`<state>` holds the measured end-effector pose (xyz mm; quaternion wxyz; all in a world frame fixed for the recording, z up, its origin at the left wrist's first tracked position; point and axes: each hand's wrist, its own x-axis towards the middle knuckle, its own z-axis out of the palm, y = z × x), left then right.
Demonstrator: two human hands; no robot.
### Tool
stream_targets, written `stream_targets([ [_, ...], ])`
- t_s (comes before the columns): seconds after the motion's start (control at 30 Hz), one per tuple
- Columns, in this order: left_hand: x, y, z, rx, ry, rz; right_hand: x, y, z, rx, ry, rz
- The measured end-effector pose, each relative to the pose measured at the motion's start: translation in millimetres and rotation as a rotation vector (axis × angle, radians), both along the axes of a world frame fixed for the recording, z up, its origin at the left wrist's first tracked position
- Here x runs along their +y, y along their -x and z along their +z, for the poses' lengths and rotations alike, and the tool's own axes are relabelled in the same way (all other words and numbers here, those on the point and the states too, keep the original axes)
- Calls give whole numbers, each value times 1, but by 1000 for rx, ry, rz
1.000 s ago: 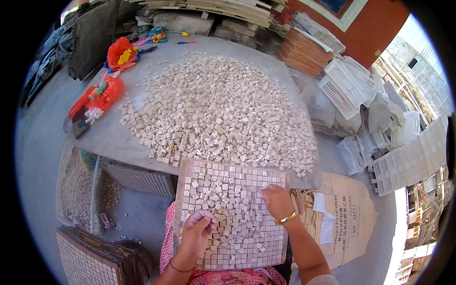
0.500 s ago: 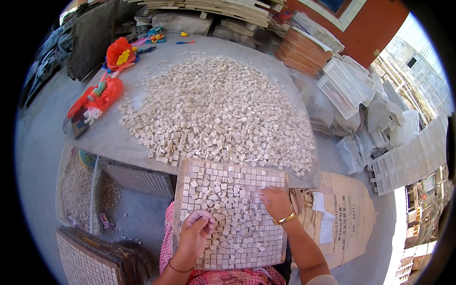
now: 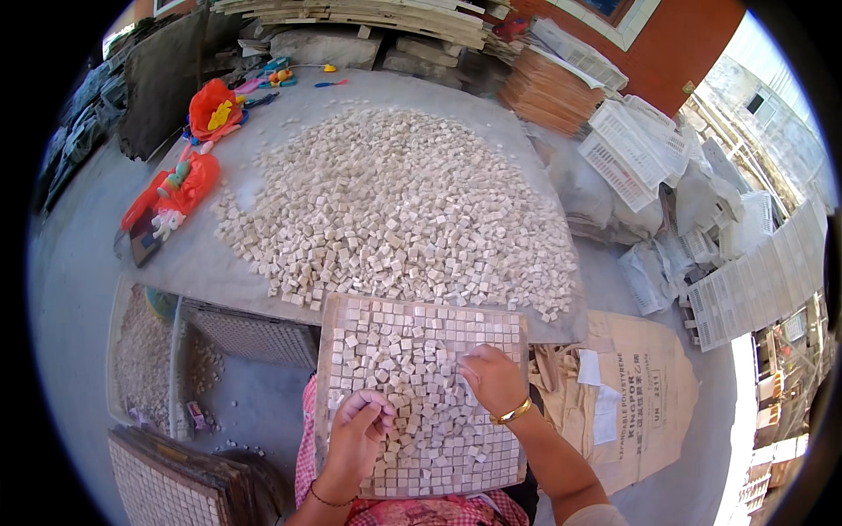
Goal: The person sits on the floor and places small, white, cube-shaped pieces into a grid-like tray. They pick up pieces from a large pile on a nearby table and arrange them into the tray's compartments.
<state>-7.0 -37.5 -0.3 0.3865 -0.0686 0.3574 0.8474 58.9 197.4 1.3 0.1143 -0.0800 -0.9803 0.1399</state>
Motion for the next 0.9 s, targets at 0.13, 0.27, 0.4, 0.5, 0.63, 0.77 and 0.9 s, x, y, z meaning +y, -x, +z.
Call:
stream_targets([
  [0.13, 0, -1, 1, 2, 11, -4, -11, -2, -6, 41, 1, -68],
  [0.27, 2, -6, -5, -27, -57, -84, -17, 1, 3, -4, 135, -149],
  [0.4, 16, -19, 1, -207, -88, -187, -23, -3, 37, -115, 510, 32],
  [0.5, 28, -31, 2, -344, -113, -226, -28, -7, 51, -145, 596, 78],
  [0.63, 26, -36, -13, -307, -230, -301, -7, 4, 7, 53, 241, -6],
  [0.77, 20, -33, -12, -272, -196, -335, -9, 5, -3, -9, 282, -54],
  [0.9, 21, -36, -8, -213, -102, -320, -8, 3, 1, 23, 345, -56],
])
